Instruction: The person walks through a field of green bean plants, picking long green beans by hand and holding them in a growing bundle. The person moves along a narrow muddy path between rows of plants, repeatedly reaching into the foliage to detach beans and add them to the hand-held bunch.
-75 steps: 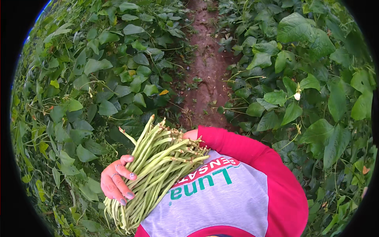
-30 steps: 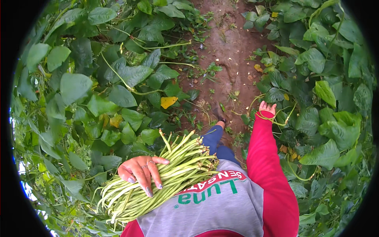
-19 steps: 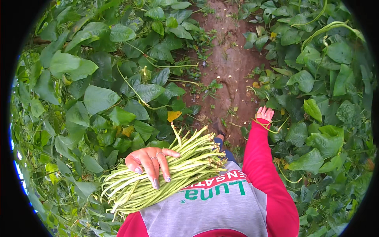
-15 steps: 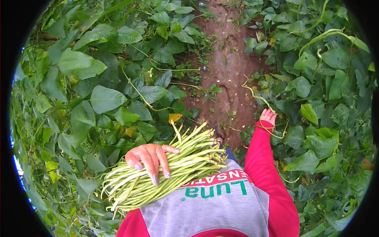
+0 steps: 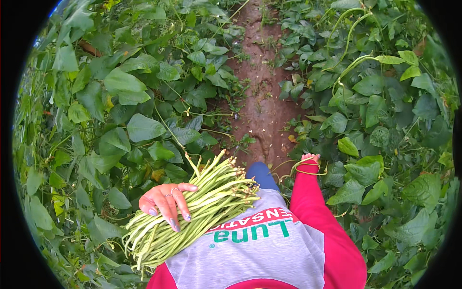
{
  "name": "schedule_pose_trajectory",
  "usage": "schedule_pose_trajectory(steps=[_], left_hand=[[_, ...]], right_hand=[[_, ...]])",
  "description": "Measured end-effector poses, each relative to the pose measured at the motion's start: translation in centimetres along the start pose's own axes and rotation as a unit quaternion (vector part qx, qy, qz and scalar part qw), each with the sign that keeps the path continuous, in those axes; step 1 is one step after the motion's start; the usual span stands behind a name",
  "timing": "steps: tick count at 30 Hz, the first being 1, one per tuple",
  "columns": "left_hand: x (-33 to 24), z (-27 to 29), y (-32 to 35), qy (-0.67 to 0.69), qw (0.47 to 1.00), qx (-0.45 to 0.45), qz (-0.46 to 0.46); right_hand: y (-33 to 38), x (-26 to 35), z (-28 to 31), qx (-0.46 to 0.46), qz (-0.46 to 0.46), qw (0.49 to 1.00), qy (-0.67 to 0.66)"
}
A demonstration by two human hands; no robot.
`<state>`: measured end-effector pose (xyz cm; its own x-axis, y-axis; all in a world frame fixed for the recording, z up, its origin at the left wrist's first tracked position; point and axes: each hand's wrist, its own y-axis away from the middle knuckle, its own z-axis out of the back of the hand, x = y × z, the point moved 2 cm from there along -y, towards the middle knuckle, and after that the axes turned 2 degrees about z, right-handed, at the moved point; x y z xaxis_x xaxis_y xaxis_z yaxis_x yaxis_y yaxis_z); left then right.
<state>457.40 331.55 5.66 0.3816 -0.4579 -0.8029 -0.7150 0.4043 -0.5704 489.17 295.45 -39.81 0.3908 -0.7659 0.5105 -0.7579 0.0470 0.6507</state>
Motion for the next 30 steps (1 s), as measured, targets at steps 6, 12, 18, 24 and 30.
schedule_pose_trajectory(steps=[6,12,18,24,30], left_hand=[[-2.0,-0.2,-1.5,-0.028,0.998,0.038,-0.030],[-2.6,-1.1,0.3,-0.059,0.998,0.015,-0.026],[-2.4,0.5,-0.4,-0.059,0.998,0.012,-0.033],[-1.6,2.4,-1.9,-0.040,0.999,0.010,-0.032],[-0.9,3.0,-1.1,-0.039,0.999,-0.009,-0.020]], right_hand=[[-3.7,5.1,2.1,-0.010,0.082,0.995,0.047],[-0.4,6.4,-2.4,-0.119,0.056,0.982,0.135],[-1.2,7.5,-1.5,-0.016,0.045,0.987,0.151],[-0.5,7.8,-2.4,-0.044,0.027,0.958,0.281],[0.6,7.7,-3.5,-0.047,0.002,0.982,0.183]])
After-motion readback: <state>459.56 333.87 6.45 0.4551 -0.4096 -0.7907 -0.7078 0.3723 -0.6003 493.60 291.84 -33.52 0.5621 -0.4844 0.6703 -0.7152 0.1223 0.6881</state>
